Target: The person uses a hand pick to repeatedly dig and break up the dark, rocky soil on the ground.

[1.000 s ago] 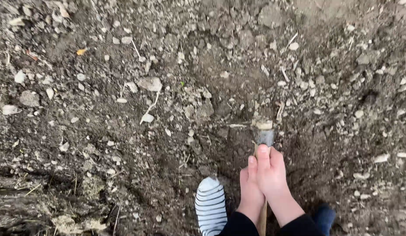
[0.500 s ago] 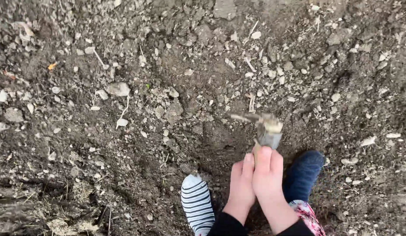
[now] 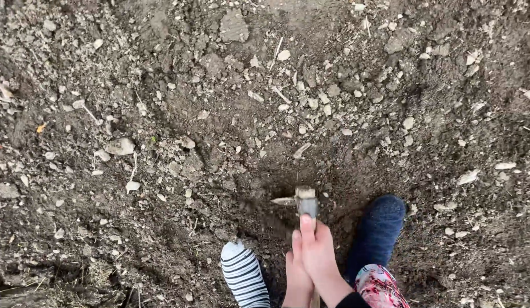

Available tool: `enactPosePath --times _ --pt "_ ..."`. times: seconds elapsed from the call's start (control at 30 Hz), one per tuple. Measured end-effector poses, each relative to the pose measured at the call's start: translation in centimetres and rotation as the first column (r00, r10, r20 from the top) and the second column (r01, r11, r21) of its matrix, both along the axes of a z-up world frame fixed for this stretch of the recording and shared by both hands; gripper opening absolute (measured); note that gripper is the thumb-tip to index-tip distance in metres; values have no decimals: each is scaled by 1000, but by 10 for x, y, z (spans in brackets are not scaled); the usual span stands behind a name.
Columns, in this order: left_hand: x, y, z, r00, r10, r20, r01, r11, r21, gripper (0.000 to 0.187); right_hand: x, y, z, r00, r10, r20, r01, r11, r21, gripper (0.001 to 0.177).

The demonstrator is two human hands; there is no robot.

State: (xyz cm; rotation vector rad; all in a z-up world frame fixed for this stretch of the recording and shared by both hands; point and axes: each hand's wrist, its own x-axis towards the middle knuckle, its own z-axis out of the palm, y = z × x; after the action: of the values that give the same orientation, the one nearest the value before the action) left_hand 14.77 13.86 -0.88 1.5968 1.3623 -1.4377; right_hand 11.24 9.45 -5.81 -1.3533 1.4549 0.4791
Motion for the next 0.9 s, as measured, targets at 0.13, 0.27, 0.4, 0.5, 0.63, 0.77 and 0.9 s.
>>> enactPosePath --times 0.13,0.27,0.4,0.5,0.63,0.77,0.9 --pt "-34 8 -26 985 -165 45 167 986 -31 75 -24 0 -7 998 -49 26 51 998 -48 50" --pt "14 -45 6 983 -141 115 146 989 -32 82 12 -50 10 985 -79 155 96 990 -105 51" --pt "82 -119 22 947 -165 274 214 964 -158 78 83 -130 39 966 -30 256 85 975 -207 52" --pt "120 -158 24 874 -203 441 346 898 -271 74 122 -172 46 906 70 417 78 942 -328 52" --pt "122 -163 31 924 -157 348 248 940 -235 71 125 -168 46 930 3 368 99 961 -257 49" --pt "53 -103 5 972 -219 83 225 972 -74 89 55 -101 15 987 -141 78 142 990 -1 53" --pt "-53 -13 -63 836 -533 132 549 818 -174 68 -29 -42 -13 972 -229 -53 229 973 -4 51"
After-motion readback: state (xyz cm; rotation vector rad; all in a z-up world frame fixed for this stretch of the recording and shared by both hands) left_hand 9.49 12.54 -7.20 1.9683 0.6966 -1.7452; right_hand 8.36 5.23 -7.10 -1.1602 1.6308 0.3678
